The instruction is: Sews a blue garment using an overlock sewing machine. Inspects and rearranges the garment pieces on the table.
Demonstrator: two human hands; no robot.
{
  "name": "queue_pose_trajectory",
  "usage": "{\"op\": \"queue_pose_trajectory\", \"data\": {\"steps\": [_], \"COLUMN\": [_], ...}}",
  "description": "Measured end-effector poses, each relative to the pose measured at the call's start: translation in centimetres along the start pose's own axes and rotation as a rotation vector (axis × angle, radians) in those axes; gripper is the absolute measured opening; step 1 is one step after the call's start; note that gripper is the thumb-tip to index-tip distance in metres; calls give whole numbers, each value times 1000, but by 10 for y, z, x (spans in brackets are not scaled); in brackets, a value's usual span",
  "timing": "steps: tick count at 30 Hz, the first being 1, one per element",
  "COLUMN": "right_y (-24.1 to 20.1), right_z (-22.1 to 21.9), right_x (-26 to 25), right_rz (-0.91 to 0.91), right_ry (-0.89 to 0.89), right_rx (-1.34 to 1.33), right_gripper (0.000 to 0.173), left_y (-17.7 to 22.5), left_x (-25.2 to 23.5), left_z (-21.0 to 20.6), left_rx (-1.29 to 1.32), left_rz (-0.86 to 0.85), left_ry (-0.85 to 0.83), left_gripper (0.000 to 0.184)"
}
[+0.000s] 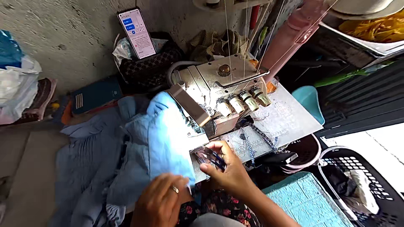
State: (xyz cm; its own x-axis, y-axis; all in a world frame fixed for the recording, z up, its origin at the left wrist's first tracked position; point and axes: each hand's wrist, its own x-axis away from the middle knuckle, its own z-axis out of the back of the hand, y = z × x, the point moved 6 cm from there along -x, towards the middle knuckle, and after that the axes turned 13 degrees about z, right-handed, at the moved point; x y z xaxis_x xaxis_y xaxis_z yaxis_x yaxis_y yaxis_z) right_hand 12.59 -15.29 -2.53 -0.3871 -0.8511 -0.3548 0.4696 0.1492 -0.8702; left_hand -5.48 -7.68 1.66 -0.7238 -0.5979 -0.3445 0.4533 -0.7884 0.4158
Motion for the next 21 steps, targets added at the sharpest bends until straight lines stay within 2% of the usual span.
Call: {"op": "queue_pose_trajectory", "data": {"steps": [1,2,4,5,7,9,11,13,16,18,21], "right_y": [10,16,21,22,19,16,16,18,15,7,-4], "right_z": [-8,-19,-43,-53,-65,-68,-66,-62,-48,-31,-4], "right_x": [10,19,30,33,38,45,52,56,50,39,10], "right_rz": [-117,-206,-256,-234,-166,-94,-40,17,74,94,178], "right_ry": [1,6,57,72,65,38,16,-9,-56,-61,-47], "right_rx": [-248,-429,-549,-534,-454,-354,-252,-136,-47,-20,185], "right_gripper": [59,60,33,20,13,17,19,18,26,45,42], "left_y": [4,7,8,6,-3,-11,-8,-1,3,-1,-8], "left_x": [3,-1,-26,-44,-77,-95,-99,-98,-97,-99,-103], "left_z": [-1,-2,-3,-5,-20,-35,-38,-39,-43,-41,-30], "left_rx": [31,54,62,43,-20,-35,-51,-114,-157,-64,67], "left_rz": [6,7,6,15,66,104,91,37,-39,-1,73], "left_ry": [-53,-69,18,76,111,82,69,76,93,71,35], "left_gripper": [29,30,28,26,29,32,20,15,21,24,25]}}
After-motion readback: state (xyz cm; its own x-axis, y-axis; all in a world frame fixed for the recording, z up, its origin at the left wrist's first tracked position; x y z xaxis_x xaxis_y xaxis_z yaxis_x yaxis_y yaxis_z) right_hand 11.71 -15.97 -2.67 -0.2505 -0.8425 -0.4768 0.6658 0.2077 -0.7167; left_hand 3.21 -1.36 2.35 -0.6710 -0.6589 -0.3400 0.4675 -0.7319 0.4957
